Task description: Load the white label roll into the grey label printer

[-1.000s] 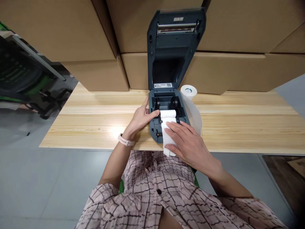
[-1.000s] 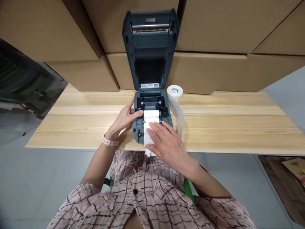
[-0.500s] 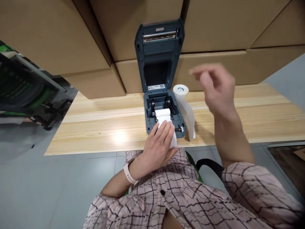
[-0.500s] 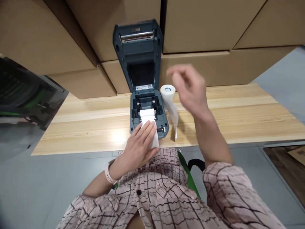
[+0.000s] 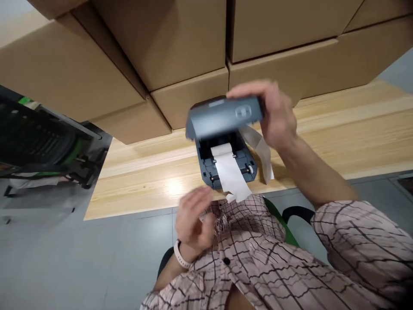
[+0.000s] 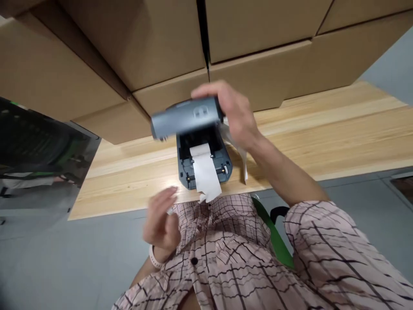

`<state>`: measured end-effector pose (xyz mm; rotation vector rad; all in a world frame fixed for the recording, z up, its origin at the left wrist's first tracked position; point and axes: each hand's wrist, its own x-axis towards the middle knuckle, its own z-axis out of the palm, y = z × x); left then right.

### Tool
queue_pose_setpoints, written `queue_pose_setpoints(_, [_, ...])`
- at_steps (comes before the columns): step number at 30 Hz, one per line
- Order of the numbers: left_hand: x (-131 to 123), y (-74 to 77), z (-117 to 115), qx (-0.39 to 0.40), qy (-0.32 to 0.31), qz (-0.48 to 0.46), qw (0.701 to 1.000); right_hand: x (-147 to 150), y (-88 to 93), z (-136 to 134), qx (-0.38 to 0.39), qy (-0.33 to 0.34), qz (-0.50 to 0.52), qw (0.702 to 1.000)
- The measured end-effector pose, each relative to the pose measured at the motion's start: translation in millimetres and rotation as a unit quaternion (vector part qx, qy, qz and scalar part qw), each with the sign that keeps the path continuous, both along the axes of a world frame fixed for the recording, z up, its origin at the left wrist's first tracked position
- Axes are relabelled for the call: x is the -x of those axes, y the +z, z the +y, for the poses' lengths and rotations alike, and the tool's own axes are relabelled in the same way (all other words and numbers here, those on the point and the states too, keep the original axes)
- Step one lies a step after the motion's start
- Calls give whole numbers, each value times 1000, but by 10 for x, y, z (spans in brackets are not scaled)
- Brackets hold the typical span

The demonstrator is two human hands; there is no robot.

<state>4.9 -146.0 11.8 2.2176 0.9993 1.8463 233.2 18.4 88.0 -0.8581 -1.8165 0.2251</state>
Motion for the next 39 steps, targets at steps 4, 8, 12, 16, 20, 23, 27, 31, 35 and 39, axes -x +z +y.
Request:
queue_pose_setpoints(4, [-8,17,320,113,87,-106,984,-68,-452,-634,14,42,-24,999])
queue_pose_setpoints(8, [-104,-92,608,354,-22,-160,921,-42,-732,-829,95,4,-17,995])
queue_pose_setpoints(12, [-172,-169,655,428,-76,-193,880,-16,-896,-855,186,-14,22,982])
queue_pose_setpoints(16, [-194,-127,660,420,-73,-208,880,11,-1015,-842,194,-15,-4,981])
queue_pose_setpoints(20, [-214,-146,647,389,-47,-198,899,48,-1070,-834,166,-21,4,986])
queue_pose_setpoints(23, [-246,-261,434,275,48,-208,938,57,-1067,-822,164,-9,49,985])
queue_pose_setpoints(27, [-309,-362,14,278,38,-255,925,68,-1064,-804,156,-21,44,987])
queue_pose_setpoints(31, [-425,-207,-50,615,-226,-235,718,108,-1109,-794,151,-34,56,986])
queue_pose_setpoints(35, [-585,-120,92,642,-209,-279,683,114,-1057,-818,121,-46,19,991])
queue_pose_setpoints(39, [-595,-194,82,557,-132,-201,795,54,-790,-865,48,-89,-43,994])
